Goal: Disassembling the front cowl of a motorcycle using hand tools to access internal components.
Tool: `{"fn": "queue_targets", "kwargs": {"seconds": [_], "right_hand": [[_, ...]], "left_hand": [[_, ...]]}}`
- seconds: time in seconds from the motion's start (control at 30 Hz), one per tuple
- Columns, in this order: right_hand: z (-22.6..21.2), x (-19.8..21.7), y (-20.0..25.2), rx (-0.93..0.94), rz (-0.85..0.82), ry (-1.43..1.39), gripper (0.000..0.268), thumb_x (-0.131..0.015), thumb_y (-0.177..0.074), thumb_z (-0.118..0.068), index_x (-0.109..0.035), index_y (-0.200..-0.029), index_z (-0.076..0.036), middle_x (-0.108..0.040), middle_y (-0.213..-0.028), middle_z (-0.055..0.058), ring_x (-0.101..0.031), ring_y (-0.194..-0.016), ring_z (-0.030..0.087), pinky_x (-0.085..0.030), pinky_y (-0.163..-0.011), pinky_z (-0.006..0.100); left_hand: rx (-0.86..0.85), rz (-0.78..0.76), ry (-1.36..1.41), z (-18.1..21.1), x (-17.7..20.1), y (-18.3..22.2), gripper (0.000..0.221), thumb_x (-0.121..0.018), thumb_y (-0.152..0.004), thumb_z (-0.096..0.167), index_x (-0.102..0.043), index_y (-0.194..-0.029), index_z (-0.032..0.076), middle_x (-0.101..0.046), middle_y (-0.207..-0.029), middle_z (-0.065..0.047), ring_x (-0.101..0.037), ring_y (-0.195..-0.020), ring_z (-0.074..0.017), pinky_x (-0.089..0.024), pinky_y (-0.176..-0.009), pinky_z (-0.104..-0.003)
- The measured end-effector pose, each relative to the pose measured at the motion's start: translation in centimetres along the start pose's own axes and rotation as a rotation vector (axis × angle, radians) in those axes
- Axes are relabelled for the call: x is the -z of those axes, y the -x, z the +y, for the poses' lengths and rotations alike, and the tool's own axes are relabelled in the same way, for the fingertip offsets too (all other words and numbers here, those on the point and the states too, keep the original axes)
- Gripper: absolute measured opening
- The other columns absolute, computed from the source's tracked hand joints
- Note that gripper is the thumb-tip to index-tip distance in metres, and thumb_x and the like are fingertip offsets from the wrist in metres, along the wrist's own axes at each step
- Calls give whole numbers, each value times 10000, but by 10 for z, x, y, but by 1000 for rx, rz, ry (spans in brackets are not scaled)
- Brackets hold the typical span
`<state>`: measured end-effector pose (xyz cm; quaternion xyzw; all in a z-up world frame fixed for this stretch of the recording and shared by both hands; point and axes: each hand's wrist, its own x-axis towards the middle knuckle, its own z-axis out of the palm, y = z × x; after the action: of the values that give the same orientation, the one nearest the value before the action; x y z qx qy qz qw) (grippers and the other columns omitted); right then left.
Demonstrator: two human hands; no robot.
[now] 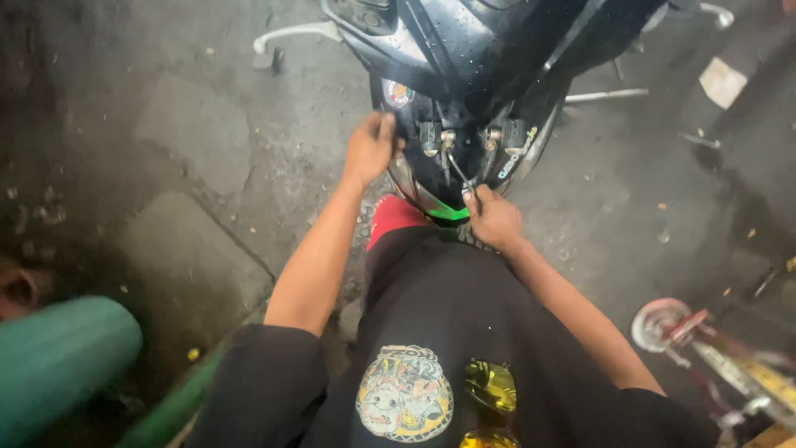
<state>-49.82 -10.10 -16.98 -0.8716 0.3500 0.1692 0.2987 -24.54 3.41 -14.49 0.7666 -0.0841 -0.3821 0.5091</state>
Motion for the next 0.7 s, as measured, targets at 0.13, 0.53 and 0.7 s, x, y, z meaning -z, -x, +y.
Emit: {"fn": "queue_targets", "kwargs": {"seconds": [0.13, 0.53, 0.7], "right_hand": [[-15, -12, 5, -157, 94, 69, 462, -363, -1090, -570, -576, -1143, -164, -681, -1207, 200, -705, -1061, 442, -542, -923, 572], [-52, -46, 20, -319, 493, -61, 479, -419, -1096, -574, -625, -930, -175, -658, -956, 110, -622, -1065, 339, -576, -874, 495], [-43, -63, 8, -299, 786, -46, 449, -565, -1045, -545, -655, -803, -178, -649, -774, 102, -666, -858, 352, -577, -760, 438]], "left_hand": [[-208, -174, -341, -20, -4, 23, 270, -610, -999, 354, -748, -967, 124, -764, -827, -138, -753, -895, -356, -563, -872, -491], [-1394, -215, -1085, 62, 29, 13, 596, -829, -795, 487, -609, -1182, 92, -584, -1106, -143, -589, -1039, -348, -491, -878, -440], [-1477, -458, -1333, 87, 11, -17, 769, -852, -741, 495, -578, -1362, 134, -599, -1341, -155, -579, -1150, -348, -510, -886, -488]]}}
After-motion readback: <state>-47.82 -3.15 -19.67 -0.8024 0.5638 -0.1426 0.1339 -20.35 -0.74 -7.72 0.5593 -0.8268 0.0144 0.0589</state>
